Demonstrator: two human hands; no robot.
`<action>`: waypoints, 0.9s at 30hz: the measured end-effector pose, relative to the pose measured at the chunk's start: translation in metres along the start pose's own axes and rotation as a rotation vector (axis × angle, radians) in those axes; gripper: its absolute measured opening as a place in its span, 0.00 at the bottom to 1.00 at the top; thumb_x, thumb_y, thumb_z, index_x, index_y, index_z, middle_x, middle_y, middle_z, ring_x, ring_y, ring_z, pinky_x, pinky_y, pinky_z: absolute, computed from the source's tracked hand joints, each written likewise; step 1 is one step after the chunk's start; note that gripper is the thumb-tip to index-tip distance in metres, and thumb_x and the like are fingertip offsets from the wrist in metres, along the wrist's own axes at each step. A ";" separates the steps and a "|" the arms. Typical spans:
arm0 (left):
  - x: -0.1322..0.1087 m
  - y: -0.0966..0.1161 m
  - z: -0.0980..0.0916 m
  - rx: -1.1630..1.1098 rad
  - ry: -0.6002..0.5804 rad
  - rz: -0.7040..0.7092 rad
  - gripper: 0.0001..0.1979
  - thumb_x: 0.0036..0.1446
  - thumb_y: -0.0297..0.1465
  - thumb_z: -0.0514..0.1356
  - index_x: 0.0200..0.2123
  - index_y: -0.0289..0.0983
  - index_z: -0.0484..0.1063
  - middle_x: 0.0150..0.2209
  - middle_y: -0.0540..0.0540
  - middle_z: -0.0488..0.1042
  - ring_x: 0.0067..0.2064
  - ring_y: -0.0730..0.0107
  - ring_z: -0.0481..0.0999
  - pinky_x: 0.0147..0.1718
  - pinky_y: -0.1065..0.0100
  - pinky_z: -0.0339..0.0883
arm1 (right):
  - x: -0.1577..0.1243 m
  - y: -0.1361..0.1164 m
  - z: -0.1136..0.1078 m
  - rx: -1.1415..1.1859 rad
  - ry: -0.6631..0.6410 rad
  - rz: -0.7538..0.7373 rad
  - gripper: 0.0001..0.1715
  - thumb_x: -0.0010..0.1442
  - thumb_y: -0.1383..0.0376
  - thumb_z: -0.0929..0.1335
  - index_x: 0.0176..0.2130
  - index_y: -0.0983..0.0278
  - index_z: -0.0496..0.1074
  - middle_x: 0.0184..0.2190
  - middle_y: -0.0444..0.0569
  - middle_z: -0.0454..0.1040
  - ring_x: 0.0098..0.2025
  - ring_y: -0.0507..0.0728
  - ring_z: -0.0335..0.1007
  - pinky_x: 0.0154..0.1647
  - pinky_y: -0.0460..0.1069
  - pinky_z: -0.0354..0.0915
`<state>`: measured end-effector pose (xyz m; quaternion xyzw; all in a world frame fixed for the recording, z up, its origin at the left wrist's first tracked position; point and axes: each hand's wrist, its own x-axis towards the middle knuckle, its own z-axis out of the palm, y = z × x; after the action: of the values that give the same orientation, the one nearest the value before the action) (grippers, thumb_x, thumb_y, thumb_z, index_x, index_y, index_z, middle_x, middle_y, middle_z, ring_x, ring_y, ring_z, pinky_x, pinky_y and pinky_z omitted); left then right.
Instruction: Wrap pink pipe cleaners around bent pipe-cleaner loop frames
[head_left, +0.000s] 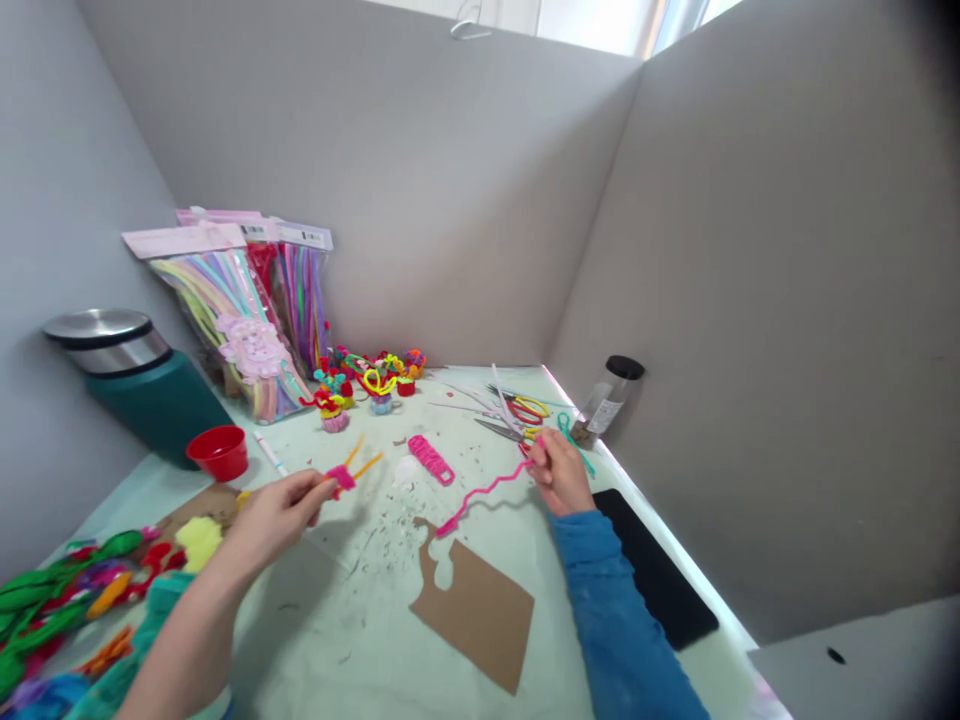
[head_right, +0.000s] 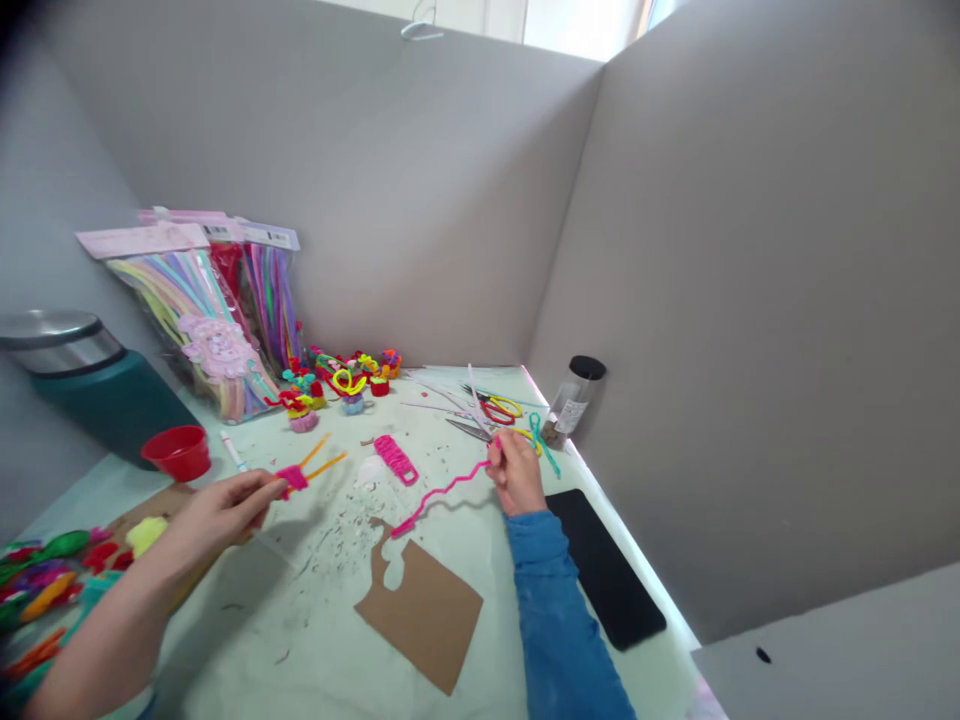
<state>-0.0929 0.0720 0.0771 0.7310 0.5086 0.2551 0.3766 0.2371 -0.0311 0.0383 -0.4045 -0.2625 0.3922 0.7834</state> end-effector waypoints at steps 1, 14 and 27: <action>0.000 0.006 0.008 -0.050 -0.067 0.018 0.19 0.48 0.47 0.55 0.20 0.37 0.62 0.15 0.55 0.62 0.17 0.77 0.59 0.17 0.74 0.52 | -0.002 0.005 0.006 -0.050 -0.024 0.029 0.14 0.54 0.58 0.67 0.26 0.64 0.61 0.14 0.35 0.57 0.12 0.42 0.41 0.11 0.39 0.39; 0.003 0.046 0.084 -0.345 -0.271 0.156 0.16 0.53 0.44 0.52 0.25 0.36 0.64 0.19 0.54 0.62 0.17 0.79 0.57 0.17 0.75 0.50 | -0.035 0.040 0.070 -0.205 -0.347 0.122 0.12 0.52 0.58 0.68 0.33 0.65 0.69 0.16 0.35 0.55 0.16 0.45 0.47 0.17 0.43 0.46; 0.001 0.048 0.088 0.009 -0.190 0.327 0.16 0.54 0.41 0.51 0.22 0.37 0.65 0.18 0.53 0.64 0.22 0.75 0.61 0.24 0.74 0.53 | -0.031 0.043 0.061 -0.336 -0.347 0.253 0.11 0.49 0.64 0.67 0.20 0.66 0.64 0.11 0.36 0.57 0.13 0.45 0.47 0.14 0.42 0.44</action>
<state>-0.0002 0.0375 0.0645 0.8264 0.3461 0.2407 0.3733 0.1584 -0.0154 0.0321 -0.4850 -0.4017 0.5013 0.5934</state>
